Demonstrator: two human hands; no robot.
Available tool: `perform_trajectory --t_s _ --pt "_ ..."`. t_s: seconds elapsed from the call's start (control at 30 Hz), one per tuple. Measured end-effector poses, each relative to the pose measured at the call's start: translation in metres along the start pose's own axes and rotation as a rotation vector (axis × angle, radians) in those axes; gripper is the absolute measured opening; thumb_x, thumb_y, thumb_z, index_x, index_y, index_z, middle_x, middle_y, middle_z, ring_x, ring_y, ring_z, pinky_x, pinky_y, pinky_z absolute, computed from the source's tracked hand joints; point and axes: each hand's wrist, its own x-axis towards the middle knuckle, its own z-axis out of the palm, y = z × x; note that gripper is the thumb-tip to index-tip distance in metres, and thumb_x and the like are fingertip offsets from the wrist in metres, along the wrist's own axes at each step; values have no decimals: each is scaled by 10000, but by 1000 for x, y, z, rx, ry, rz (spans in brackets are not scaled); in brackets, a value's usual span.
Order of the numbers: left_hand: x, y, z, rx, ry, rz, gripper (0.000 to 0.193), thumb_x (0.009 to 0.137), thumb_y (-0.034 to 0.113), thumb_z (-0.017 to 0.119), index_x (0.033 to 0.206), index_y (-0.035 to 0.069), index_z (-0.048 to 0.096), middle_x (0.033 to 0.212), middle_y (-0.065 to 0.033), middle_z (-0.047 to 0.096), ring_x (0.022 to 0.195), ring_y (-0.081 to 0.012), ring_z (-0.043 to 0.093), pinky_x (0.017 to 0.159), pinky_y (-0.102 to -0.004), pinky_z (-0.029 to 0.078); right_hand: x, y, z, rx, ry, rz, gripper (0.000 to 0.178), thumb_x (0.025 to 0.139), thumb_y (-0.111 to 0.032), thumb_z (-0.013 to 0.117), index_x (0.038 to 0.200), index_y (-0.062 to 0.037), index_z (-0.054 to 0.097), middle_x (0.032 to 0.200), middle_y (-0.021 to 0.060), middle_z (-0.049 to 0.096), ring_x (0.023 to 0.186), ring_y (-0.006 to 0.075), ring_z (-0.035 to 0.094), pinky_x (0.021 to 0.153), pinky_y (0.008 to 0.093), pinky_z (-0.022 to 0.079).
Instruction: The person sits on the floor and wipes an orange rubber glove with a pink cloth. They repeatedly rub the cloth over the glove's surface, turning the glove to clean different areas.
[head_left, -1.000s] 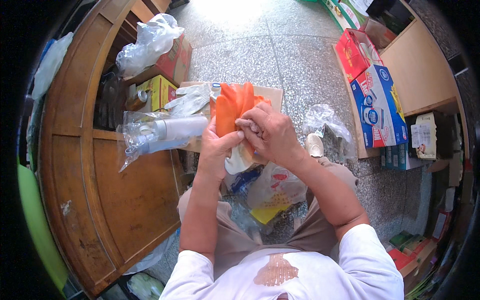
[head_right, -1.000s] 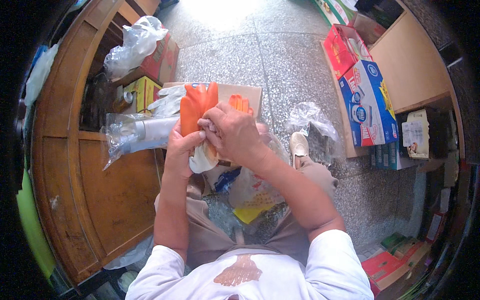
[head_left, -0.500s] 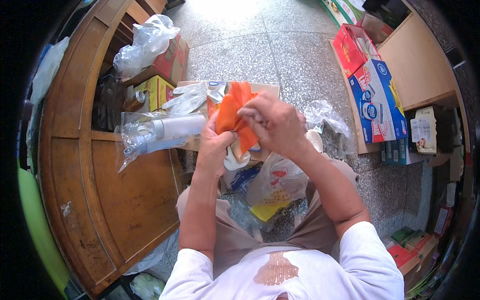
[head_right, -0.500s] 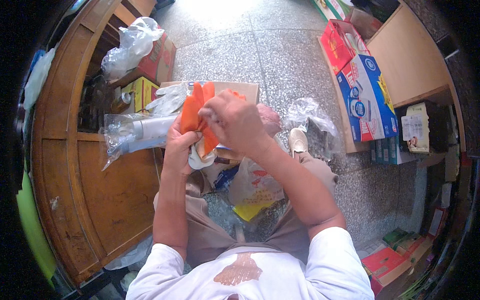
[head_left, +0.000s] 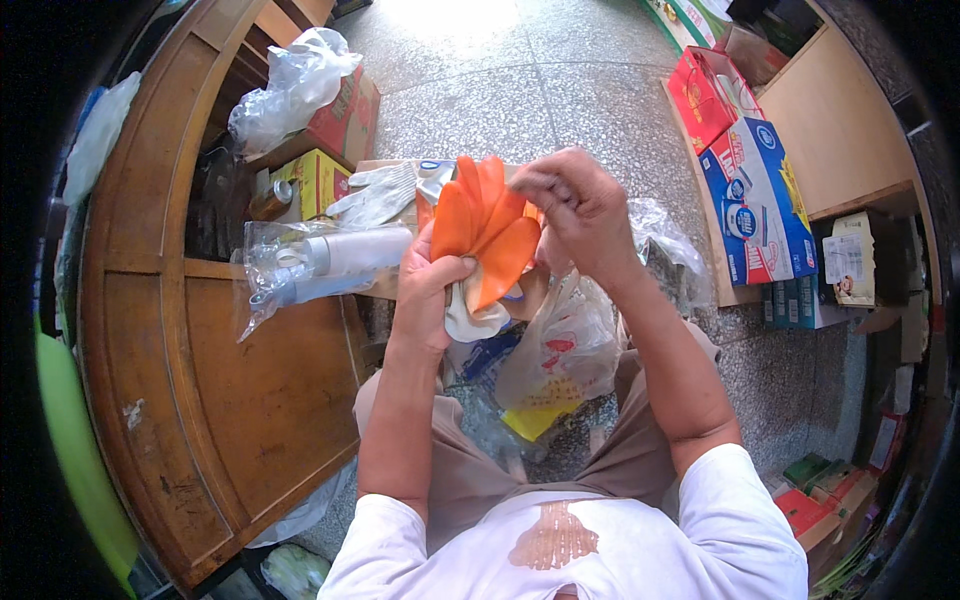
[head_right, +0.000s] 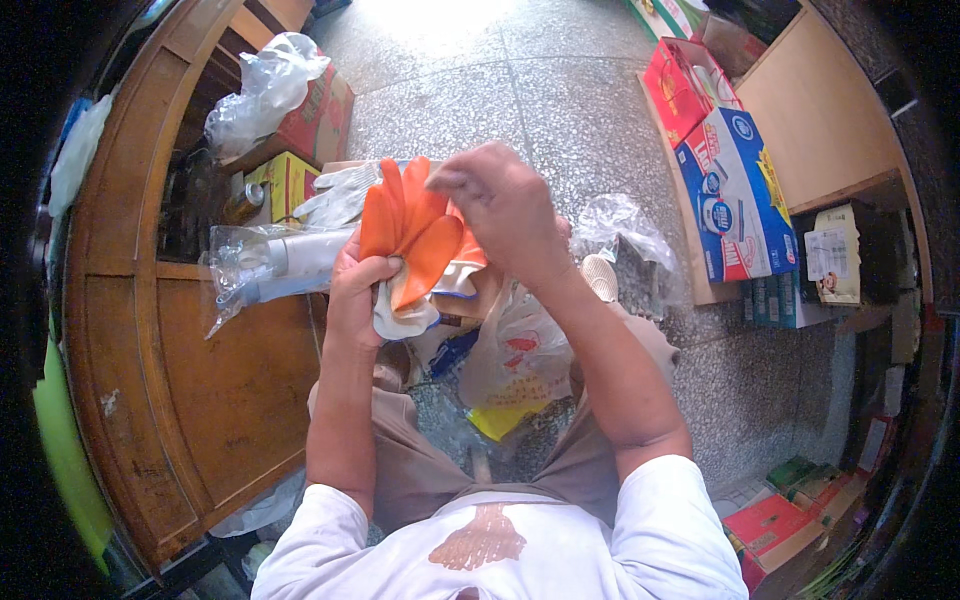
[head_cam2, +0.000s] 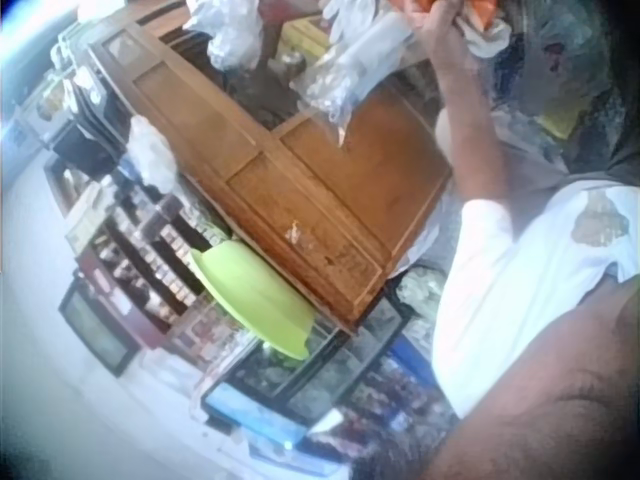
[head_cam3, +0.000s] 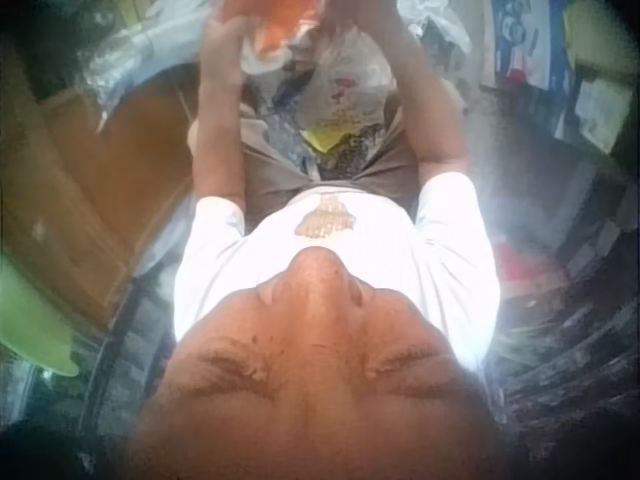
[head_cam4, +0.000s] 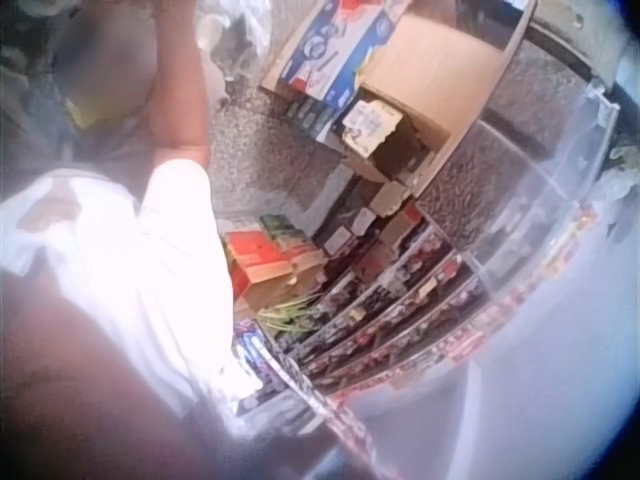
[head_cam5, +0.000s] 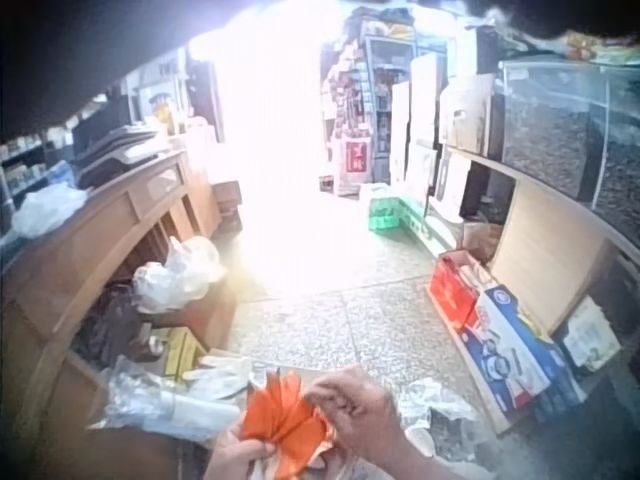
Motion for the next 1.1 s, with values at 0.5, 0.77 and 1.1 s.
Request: perform_trajectory --t_s 0.5,0.77,1.1 --pt "-3 -2 1 69 20 -27 442 828 -14 675 1242 -48 522 1153 -129 640 981 -182 659 852 -303 548 7 -3 -17 -499 -17 -40 88 818 -69 699 904 -85 690 827 87 619 771 202 670 646 348 539" --pt "2 -6 -8 106 21 -23 443 821 -6 679 1236 -49 529 1143 -125 646 999 -174 651 885 -309 532 -8 -10 0 -375 -298 -152 96 792 -138 699 882 -122 670 891 70 648 779 267 668 660 354 540" --pt "-4 2 3 155 -21 1 428 838 82 710 1217 -43 552 1146 -123 645 1003 -172 647 896 -304 523 9 2 -18 -206 115 194 113 869 -138 669 957 -71 691 913 96 681 802 205 691 702 320 541"
